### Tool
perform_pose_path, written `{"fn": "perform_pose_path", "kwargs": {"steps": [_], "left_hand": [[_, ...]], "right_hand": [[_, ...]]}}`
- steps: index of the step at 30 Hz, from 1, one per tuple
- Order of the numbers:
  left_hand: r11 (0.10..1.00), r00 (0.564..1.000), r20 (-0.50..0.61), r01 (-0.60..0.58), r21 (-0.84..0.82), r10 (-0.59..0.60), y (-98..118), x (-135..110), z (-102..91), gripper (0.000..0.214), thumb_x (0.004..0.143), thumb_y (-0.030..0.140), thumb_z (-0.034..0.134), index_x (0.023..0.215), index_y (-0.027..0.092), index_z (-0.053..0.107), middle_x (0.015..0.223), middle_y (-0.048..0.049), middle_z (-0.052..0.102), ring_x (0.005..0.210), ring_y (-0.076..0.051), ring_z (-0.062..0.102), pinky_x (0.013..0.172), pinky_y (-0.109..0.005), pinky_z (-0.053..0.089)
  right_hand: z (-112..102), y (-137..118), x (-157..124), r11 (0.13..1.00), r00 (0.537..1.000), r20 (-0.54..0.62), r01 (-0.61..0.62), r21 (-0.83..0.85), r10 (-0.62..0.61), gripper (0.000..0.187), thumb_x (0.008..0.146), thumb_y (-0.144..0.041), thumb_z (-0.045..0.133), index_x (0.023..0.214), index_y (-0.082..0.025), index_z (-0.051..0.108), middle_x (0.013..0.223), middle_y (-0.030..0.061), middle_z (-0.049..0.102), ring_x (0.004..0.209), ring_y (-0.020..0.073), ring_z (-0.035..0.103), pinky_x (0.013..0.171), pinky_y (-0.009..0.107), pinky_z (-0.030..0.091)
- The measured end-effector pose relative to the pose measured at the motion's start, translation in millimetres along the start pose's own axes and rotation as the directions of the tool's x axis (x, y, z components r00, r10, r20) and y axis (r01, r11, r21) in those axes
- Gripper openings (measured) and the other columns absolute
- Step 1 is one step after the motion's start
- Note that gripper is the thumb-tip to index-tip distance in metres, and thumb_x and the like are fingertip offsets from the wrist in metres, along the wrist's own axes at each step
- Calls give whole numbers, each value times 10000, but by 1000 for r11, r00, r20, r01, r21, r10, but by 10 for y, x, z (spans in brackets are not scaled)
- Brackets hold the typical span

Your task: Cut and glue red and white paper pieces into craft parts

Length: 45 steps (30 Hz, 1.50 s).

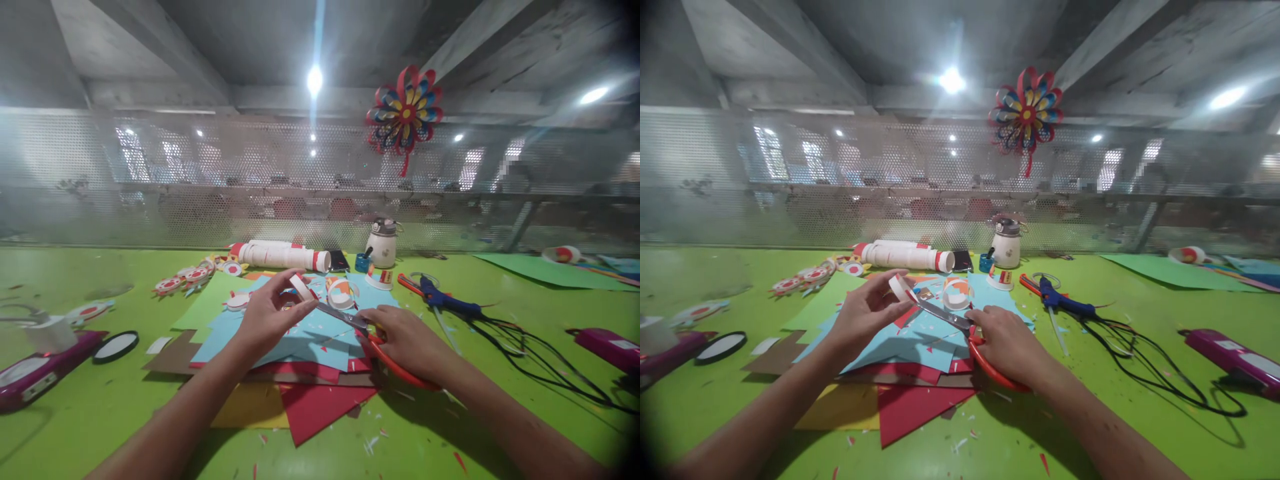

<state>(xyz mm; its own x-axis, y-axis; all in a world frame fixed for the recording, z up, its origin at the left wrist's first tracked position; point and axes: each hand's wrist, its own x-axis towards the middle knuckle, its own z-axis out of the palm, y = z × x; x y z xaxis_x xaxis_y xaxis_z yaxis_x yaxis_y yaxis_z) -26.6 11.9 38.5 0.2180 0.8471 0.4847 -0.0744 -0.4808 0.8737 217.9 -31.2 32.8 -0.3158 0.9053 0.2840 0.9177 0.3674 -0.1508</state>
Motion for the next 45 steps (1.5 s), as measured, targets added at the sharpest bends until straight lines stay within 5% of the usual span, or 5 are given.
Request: {"fn": "perform_pose_path", "kwargs": {"steps": [5,9,15,21,45], "left_hand": [[998,995,-97,-26,49,31,20,15,10,524,692,329,770,1121,151,527,991,-93,687,820,-194,680,730,-330,566],[986,984,-176,2,167,27,14,26,21,511,703,343,746,1118,147,522,918,-70,687,783,-198,683,692,-327,559],[911,963,-240,-16,412,126,-28,23,11,448,701,231,681,1116,169,526,1007,-74,664,858,-221,678,790,-373,523],[829,950,-247,-20,559,190,-40,1,15,420,712,239,676,1102,183,532,1025,-81,666,860,-230,665,807,-402,511],[776,942,-209,-77,626,262,-65,-30,39,371,752,329,692,1091,193,626,946,-69,720,777,-216,677,743,-378,533]], "right_hand": [[-24,76,34,987,984,-161,-52,155,77,270,818,-190,589,1068,-182,691,978,98,725,870,253,657,762,361,496],[-37,55,6,979,951,-308,75,191,-12,373,792,-143,587,1157,-176,651,1034,108,694,931,256,639,831,388,503],[-19,-86,-87,982,957,-240,181,49,-164,442,794,-96,544,1230,-120,609,889,120,595,818,258,587,737,404,511],[-5,-59,-84,984,947,-269,167,-62,-177,434,789,-103,555,1221,-116,600,890,121,585,803,255,570,714,393,502],[-23,-62,-103,968,942,-255,174,-182,-218,480,776,-60,509,1239,-106,629,785,103,586,646,204,537,589,321,423]]}}
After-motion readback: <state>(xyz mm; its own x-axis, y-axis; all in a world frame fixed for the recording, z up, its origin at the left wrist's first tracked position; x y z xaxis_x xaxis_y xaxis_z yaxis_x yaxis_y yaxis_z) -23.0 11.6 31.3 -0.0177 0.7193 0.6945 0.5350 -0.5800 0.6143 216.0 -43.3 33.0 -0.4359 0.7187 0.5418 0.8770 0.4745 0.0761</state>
